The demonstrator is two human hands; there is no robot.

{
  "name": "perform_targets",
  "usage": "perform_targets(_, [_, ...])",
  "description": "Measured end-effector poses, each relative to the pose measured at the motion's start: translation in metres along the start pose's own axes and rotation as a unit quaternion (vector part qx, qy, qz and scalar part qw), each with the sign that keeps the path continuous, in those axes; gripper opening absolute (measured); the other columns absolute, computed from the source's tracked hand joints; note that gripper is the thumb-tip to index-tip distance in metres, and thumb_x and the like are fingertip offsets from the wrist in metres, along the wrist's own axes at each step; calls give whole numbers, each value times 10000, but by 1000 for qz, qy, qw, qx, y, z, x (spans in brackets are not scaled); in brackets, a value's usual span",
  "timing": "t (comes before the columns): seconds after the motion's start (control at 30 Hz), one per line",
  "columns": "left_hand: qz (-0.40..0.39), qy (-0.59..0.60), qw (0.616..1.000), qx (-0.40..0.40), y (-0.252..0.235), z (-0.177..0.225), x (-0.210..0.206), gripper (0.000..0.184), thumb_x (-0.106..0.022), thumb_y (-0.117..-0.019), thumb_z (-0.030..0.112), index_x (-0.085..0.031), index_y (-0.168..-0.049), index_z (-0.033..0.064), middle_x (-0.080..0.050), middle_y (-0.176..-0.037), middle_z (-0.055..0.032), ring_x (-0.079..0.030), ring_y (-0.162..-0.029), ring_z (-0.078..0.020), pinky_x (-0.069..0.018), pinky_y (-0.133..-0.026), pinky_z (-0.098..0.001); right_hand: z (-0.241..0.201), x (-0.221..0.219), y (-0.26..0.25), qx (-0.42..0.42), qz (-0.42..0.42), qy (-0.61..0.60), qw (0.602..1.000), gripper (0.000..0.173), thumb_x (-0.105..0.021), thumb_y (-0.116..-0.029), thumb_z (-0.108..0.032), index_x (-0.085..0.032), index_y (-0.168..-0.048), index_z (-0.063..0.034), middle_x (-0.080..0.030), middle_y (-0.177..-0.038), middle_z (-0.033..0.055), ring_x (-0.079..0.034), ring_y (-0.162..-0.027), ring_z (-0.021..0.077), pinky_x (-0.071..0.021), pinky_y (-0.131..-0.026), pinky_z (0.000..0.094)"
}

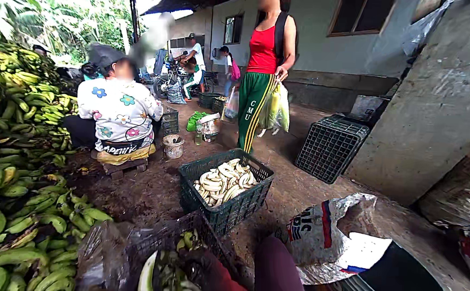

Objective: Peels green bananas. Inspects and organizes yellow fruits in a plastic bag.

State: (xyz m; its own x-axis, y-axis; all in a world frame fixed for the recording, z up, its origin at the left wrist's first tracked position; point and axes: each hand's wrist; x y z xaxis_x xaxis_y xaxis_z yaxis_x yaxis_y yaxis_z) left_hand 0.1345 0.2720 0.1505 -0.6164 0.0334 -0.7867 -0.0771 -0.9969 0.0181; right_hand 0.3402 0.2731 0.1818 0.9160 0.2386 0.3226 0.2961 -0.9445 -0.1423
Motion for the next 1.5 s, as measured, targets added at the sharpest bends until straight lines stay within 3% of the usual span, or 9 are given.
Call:
perform_targets(0.13, [16, -87, 994, -59, 11, 7, -9, 339, -358, -1084, 210, -618, -1194, 23, -719, -970, -62, -692, -819, -114, -607, -726, -291, -3, -14, 28, 110, -111, 10, 988, 230, -614, -937, -64, -753, -1103, 14, -699, -1183, 158, -632, -1135, 213, -513, -1007, 397])
perform_targets(0.37, [7, 61, 995, 78, 9, 4, -18, 478, -227, -1107, 301, -622, -1166, 39, -654, -727, -81, -625, -534, -134, -561, -480, -269, 14, -28, -26, 4, 223, 59, 973, 334, -570, -995, -87, -682, -1306, -35, -638, -1302, 215, -641, -1154, 270, -535, -992, 428])
perform_targets(0.6, [28, -25, 999, -2, 6, 2, -6, 375, -287, -1093, 193, -613, -1165, 23, -700, -842, -64, -666, -676, -108, -588, -619, -261, -5, -9, 21, 79, -140, 14, 987, 196, -656, -913, -116, -792, -1042, -60, -697, -1172, 83, -623, -1117, 143, -524, -976, 365])
perform_targets(0.83, [46, 10, 998, 47, 3, -4, -19, 414, -270, -1112, 231, -617, -1194, 22, -682, -820, -80, -658, -645, -115, -588, -591, -255, 20, -38, -22, 26, 286, -19, 958, 300, -616, -945, -40, -704, -1222, 34, -652, -1209, 198, -637, -1089, 195, -542, -946, 335])
perform_targets(0.93, [106, 13, 994, 35, -5, 1, -18, 395, -287, -1111, 228, -617, -1143, 14, -638, -712, -67, -603, -512, -106, -544, -465, -238, 19, -18, -6, -81, 161, -9, 984, 378, -547, -1013, -181, -635, -1331, 4, -672, -1250, 131, -630, -1098, 105, -513, -967, 280])
perform_targets(1.1, [286, -267, 917, -76, -7, -3, -30, 275, -504, -1066, 133, -638, -1221, -49, -695, -1079, -158, -673, -918, -164, -573, -833, -337, 21, 6, 11, -331, -218, 232, 888, 588, -642, -965, -490, -568, -1411, -114, -666, -1254, 191, -648, -1149, 364, -484, -986, 636])
perform_targets(1.23, [375, -277, 880, -95, -10, -3, -40, 303, -543, -1062, 219, -656, -1213, -18, -699, -1085, -141, -674, -946, -153, -561, -866, -341, 20, 8, 2, -281, -297, 209, 888, 502, -771, -890, -316, -609, -1311, -95, -676, -1133, 174, -653, -1034, 329, -500, -913, 596])
perform_targets(1.4, [375, -351, 854, -84, -4, -10, -62, 411, -542, -1064, 246, -572, -1381, -14, -649, -1272, -193, -632, -1132, -212, -495, -1007, -401, 0, 1, 4, -154, -207, 46, 965, 954, -737, -921, -322, -153, -1652, -133, -360, -1618, 169, -491, -1396, 255, -438, -1135, 467])
perform_targets(1.5, [233, -310, 922, -11, 8, -24, -74, 484, -567, -1036, 179, -449, -1477, 14, -659, -1173, -144, -669, -907, -142, -576, -775, -316, -9, -2, 7, -193, -125, -172, 958, 591, -676, -931, -96, -411, -1457, -52, -662, -1103, 54, -667, -903, 102, -586, -804, 314])
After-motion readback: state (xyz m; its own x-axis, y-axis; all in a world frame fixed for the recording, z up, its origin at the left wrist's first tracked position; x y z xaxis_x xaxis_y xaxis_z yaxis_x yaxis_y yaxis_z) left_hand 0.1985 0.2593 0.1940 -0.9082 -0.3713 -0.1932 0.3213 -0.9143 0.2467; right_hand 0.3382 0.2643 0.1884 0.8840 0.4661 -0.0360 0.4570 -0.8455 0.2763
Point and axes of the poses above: each hand's wrist, its own y-axis away from the middle knuckle, its own x-axis out of the back of the hand, z = x × y
